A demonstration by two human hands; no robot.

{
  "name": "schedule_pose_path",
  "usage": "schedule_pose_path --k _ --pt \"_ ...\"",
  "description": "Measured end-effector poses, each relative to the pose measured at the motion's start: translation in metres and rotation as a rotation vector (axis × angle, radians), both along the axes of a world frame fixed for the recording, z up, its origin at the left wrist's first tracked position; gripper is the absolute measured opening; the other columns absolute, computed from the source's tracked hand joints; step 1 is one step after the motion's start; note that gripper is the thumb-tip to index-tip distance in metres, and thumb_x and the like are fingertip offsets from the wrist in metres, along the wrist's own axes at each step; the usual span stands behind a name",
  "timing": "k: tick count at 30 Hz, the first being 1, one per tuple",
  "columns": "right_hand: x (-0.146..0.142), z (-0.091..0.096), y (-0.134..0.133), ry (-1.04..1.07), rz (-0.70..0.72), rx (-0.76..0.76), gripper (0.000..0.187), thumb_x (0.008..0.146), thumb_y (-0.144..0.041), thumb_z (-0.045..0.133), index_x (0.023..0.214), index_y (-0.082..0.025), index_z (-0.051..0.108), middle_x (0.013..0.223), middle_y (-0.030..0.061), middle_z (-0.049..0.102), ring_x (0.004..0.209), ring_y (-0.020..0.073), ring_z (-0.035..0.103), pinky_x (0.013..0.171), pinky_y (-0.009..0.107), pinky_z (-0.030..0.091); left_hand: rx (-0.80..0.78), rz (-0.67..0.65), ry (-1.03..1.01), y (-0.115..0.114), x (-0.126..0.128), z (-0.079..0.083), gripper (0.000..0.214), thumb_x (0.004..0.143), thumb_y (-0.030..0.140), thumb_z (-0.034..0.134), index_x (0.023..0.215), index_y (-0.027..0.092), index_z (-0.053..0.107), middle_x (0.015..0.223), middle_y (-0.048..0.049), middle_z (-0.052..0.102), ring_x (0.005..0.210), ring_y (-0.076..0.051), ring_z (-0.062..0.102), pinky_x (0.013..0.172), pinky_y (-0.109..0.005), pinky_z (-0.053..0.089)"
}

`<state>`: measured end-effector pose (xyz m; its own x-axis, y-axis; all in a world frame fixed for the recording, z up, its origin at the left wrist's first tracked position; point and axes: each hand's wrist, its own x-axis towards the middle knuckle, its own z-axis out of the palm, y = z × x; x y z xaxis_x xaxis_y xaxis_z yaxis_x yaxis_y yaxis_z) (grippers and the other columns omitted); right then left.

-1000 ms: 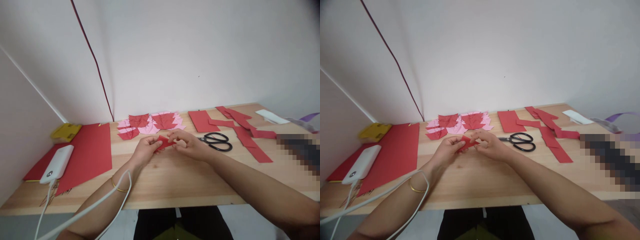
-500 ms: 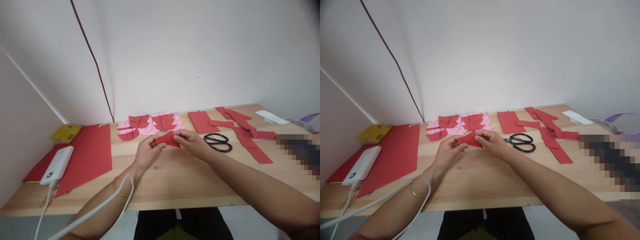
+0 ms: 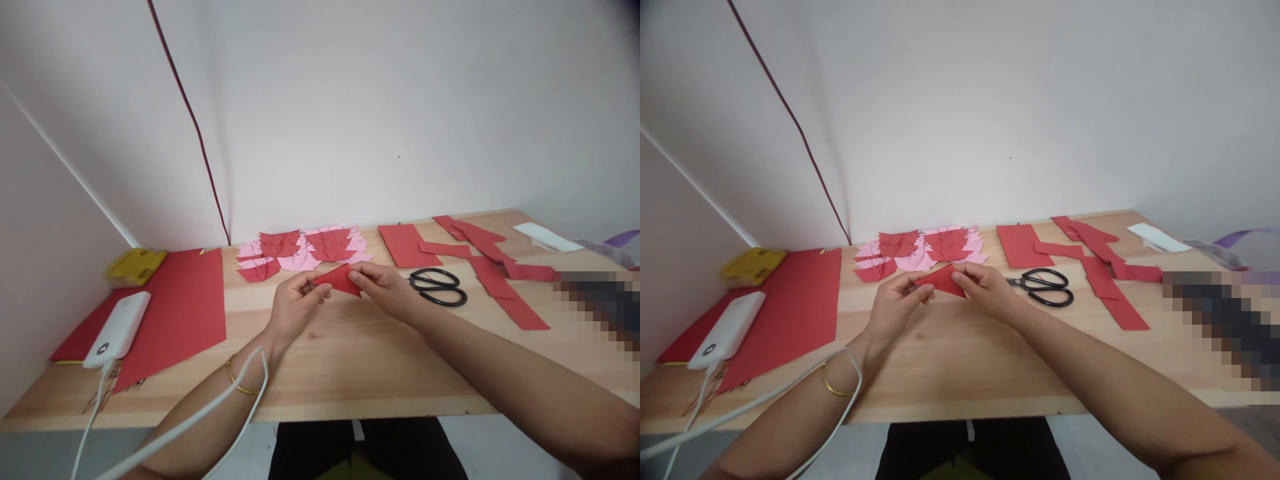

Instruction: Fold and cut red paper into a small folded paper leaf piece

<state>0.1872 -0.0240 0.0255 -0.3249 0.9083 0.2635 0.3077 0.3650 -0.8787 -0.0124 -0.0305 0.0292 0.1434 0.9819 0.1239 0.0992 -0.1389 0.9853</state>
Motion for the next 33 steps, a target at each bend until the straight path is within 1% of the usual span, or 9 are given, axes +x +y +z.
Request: schedule_pose_path --k 3,9,20,23,27,29,33 --pt "0.0003 -0.0003 -0.0003 0.009 0.005 -0.013 0.029 0.092 -0.039 0.046 0.088 -0.017 0.064 0.079 0.0020 0.062 0.072 0.0130 0.054 0.068 0.024 0.041 -0.013 0.000 -0.007 0.0004 0.0000 0.0000 0.029 0.072 0.030 0.072 0.096 0.015 0.072 0.065 -0.0018 0.066 0.058 -0.010 0.056 0.057 -0.021 0.046" --pt "0.0002 -0.0008 -0.0001 0.021 0.006 -0.010 0.030 0.091 -0.041 0.048 0.088 -0.017 0.066 0.080 0.0024 0.064 0.073 0.0133 0.055 0.067 0.024 0.042 -0.020 -0.010 -0.019 0.0001 0.0001 0.0000 0.029 0.072 0.031 0.071 0.096 0.014 0.071 0.065 -0.0016 0.066 0.057 -0.010 0.056 0.057 -0.022 0.046" --pt "0.0008 -0.0017 -0.0005 0.001 0.010 0.028 0.032 0.092 -0.041 0.046 0.090 -0.017 0.066 0.077 0.0029 0.062 0.070 0.0134 0.053 0.065 0.025 0.041 -0.041 -0.011 -0.046 -0.0016 0.0021 0.0031 0.020 0.072 0.029 0.070 0.085 0.014 0.071 0.063 -0.0013 0.065 0.058 -0.010 0.056 0.059 -0.022 0.045" --pt "0.0002 -0.0008 -0.0013 -0.020 0.023 0.044 0.031 0.092 -0.041 0.046 0.093 -0.017 0.066 0.078 0.0038 0.062 0.069 0.0135 0.052 0.064 0.025 0.041 -0.056 0.001 -0.044 -0.0007 0.0018 0.0033 0.019 0.071 0.030 0.071 0.080 0.014 0.070 0.063 -0.0020 0.066 0.057 -0.010 0.057 0.058 -0.023 0.046" --pt "-0.0021 0.0017 -0.0033 0.002 0.032 0.049 0.027 0.087 -0.040 0.056 0.101 -0.019 0.065 0.089 0.0054 0.066 0.071 0.0132 0.055 0.065 0.026 0.043 -0.085 -0.015 -0.029 -0.0009 0.0024 0.0046 0.016 0.067 0.029 0.073 0.074 0.014 0.070 0.062 -0.0025 0.066 0.057 -0.010 0.057 0.057 -0.023 0.045" --pt "-0.0032 0.0029 -0.0043 0.020 0.023 0.045 0.025 0.084 -0.039 0.060 0.097 -0.019 0.066 0.088 0.0046 0.066 0.071 0.0126 0.055 0.066 0.026 0.043 -0.101 -0.032 -0.016 -0.0020 0.0031 0.0057 0.015 0.066 0.028 0.073 0.073 0.014 0.070 0.062 -0.0025 0.066 0.057 -0.010 0.056 0.056 -0.022 0.043" --pt "-0.0042 0.0039 -0.0059 0.074 0.020 0.001 0.021 0.082 -0.038 0.063 0.083 -0.017 0.066 0.077 0.0029 0.064 0.068 0.0121 0.053 0.064 0.025 0.041 -0.113 -0.057 0.015 -0.0032 0.0028 0.0074 0.015 0.066 0.028 0.073 0.071 0.014 0.070 0.063 -0.0028 0.067 0.057 -0.010 0.055 0.056 -0.022 0.041"
